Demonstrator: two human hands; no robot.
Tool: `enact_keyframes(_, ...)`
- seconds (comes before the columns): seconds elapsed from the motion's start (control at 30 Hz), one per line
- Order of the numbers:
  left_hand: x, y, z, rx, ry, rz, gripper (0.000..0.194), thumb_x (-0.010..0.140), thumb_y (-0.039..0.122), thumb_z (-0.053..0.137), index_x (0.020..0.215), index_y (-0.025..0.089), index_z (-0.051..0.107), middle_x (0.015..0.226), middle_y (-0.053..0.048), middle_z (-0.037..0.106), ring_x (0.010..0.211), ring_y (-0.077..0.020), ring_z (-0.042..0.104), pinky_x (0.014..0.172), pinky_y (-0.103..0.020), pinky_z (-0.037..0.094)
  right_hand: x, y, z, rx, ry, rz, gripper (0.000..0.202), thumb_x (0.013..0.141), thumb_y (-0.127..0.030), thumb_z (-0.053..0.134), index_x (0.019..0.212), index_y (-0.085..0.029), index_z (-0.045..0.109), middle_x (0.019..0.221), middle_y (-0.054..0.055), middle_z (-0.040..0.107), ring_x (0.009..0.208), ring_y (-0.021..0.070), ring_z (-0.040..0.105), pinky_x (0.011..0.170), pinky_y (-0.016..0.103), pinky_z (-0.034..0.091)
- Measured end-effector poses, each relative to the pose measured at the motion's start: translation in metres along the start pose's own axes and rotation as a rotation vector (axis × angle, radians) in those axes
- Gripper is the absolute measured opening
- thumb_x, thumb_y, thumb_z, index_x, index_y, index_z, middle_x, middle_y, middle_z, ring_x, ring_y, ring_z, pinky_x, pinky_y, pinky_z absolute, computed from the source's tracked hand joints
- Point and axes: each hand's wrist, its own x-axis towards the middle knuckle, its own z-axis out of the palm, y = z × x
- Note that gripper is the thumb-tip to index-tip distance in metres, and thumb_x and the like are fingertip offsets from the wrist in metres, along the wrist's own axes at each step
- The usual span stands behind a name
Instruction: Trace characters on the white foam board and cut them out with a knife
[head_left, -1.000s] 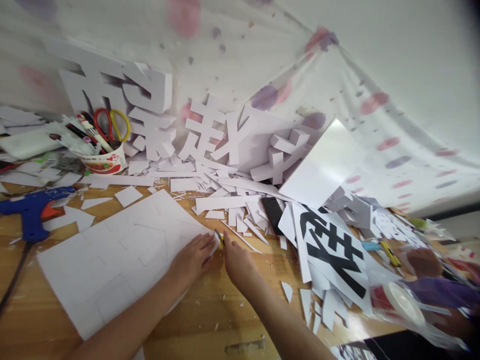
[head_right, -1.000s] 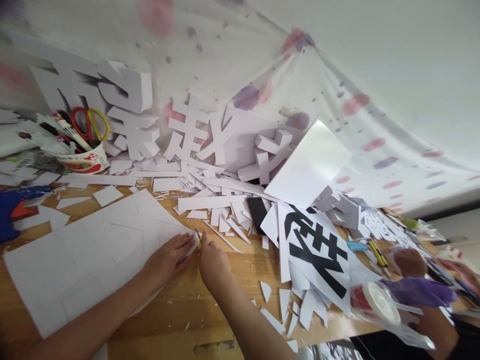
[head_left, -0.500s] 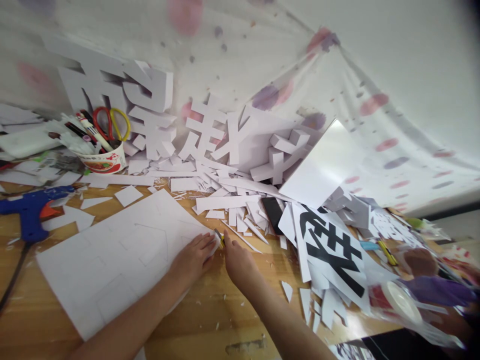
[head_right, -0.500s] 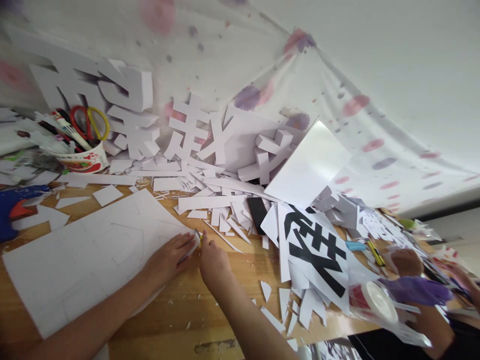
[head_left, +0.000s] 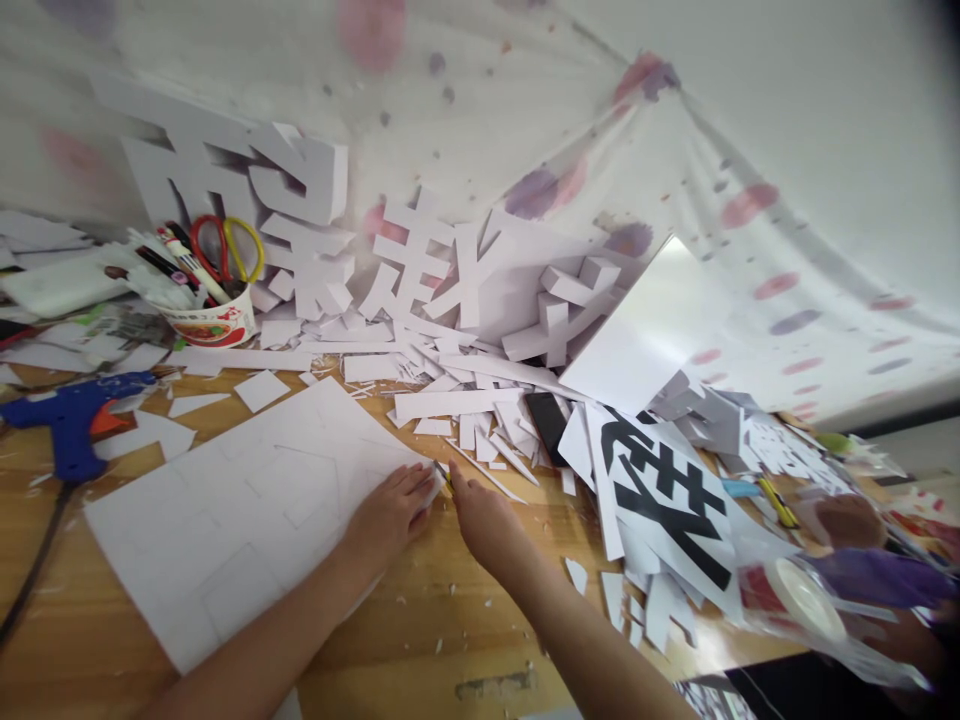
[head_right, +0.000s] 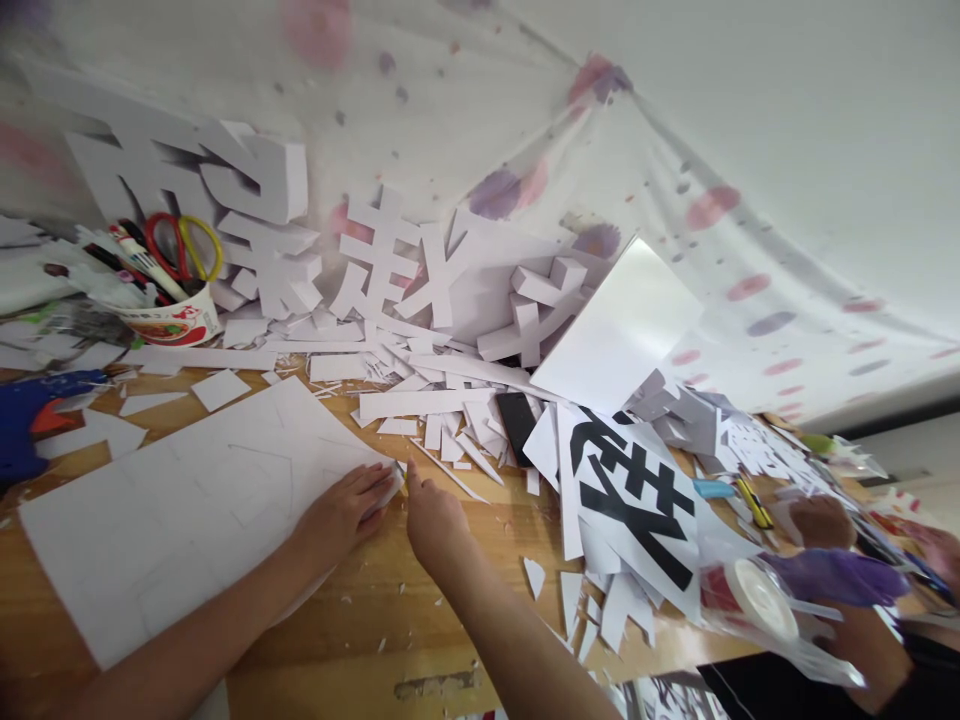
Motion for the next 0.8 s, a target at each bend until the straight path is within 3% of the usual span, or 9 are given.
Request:
enact_keyframes(0.17, -0.001, 0.001, -0.001, 0.012, -0.017, -0.015, 0.039, 0.078, 0.015, 0.046, 0.116, 0.020, 0.050, 0.123, -0.007, 0.054, 0.114, -0.0220, 0.048, 0.098, -0.043, 0.041, -0.005, 0.006, 0.001, -0.027, 0.026, -0.036, 0.061, 0.080, -0.002, 0.037, 0.139, -0.010, 0.023, 0.093, 0.015, 0.063, 0.074, 0.0210, 0.063, 0.059, 0.027, 0.046)
enact_keyframes(0.5, -0.001, -0.002, 0.001, 0.027, -0.028, -0.023, 0.036, 0.079, 0.018, 0.047, 0.115, 0.018, 0.052, 0.123, -0.008, 0.054, 0.116, -0.0218, 0.046, 0.100, -0.042, 0.039, -0.017, 0.021, 0.023, -0.086, 0.041, -0.043, 0.062, 0.082, -0.008, 0.044, 0.139, -0.016, 0.020, 0.090, 0.011, 0.062, 0.069, 0.0171, 0.062, 0.054, 0.023, 0.043)
enact_keyframes(0.67, -0.003, -0.005, 0.003, 0.021, -0.033, -0.036, 0.038, 0.080, 0.018, 0.046, 0.117, 0.020, 0.051, 0.125, -0.006, 0.053, 0.119, -0.0206, 0.044, 0.101, -0.041, 0.038, -0.022, 0.029, 0.032, 0.017, 0.052, -0.027, 0.056, 0.087, -0.014, 0.040, 0.139, -0.019, 0.021, 0.093, 0.009, 0.062, 0.072, 0.0163, 0.063, 0.054, 0.022, 0.041)
enact_keyframes(0.8, -0.004, -0.006, 0.004, 0.033, -0.042, -0.034, 0.041, 0.078, 0.019, 0.047, 0.119, 0.019, 0.048, 0.130, -0.008, 0.048, 0.122, -0.0203, 0.041, 0.103, -0.039, 0.036, -0.026, 0.035, 0.042, 0.096, 0.131, 0.071, 0.046, 0.092, -0.027, 0.035, 0.137, -0.027, 0.027, 0.094, 0.006, 0.060, 0.078, 0.0162, 0.062, 0.056, 0.021, 0.040)
